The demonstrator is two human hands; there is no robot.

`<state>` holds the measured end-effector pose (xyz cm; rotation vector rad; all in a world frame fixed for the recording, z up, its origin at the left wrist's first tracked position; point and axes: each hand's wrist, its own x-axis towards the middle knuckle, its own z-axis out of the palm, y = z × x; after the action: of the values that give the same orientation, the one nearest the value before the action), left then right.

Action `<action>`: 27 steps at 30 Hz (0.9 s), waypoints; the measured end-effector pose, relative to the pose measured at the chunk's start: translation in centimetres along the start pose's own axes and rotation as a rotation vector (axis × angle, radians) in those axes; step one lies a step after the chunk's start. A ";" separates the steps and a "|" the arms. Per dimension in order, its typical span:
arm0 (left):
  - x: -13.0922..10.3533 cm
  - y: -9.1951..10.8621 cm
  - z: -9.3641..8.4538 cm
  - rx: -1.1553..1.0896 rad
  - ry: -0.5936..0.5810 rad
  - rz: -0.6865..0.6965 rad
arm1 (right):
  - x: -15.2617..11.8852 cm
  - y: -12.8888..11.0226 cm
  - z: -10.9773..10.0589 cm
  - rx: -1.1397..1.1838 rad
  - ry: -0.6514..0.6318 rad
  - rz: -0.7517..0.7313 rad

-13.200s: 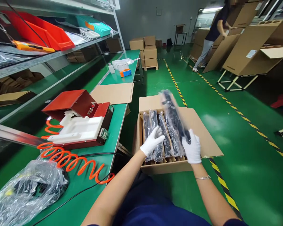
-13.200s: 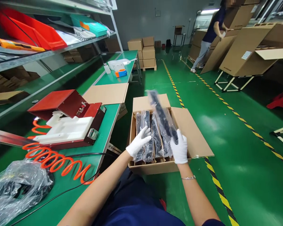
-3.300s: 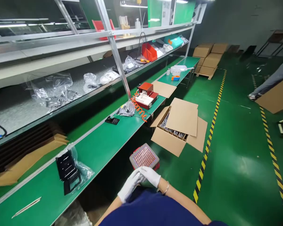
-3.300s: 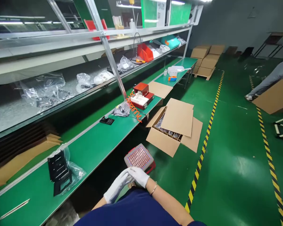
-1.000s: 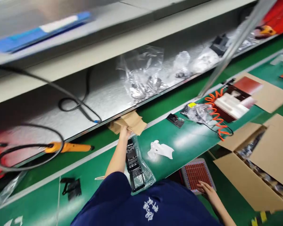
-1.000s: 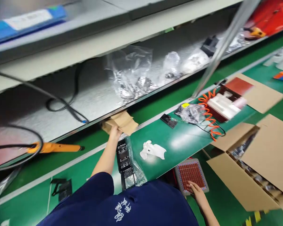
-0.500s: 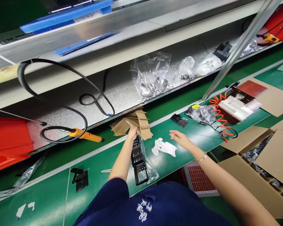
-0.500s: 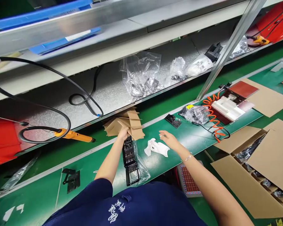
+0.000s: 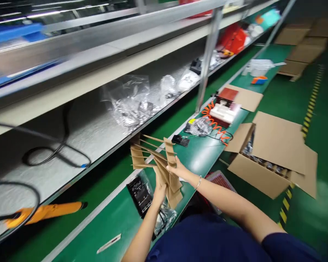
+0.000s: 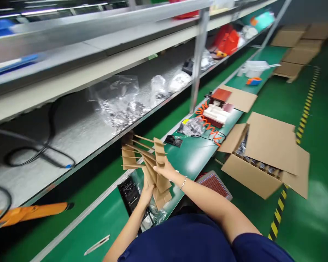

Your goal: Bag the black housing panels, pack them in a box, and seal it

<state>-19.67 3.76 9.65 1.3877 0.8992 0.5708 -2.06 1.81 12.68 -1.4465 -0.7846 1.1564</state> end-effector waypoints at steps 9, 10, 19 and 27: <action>-7.6 -4.3 12.7 0.277 -0.066 0.095 | -14.8 7.4 -10.2 -0.097 0.212 -0.209; -8.4 -4.4 14.3 0.305 -0.122 0.094 | -16.8 8.2 -11.5 -0.100 0.276 -0.249; -16.6 -6.9 34.5 0.468 -0.658 0.218 | -36.0 15.3 -24.7 0.018 0.811 -0.250; -24.6 -7.5 55.4 0.428 -1.125 0.450 | -56.1 18.4 -38.7 -0.023 1.235 -0.196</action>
<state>10.12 -49.28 4.34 1.9660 -0.2336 -0.1497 14.75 -66.43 6.41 -1.6923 -0.0417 -0.0220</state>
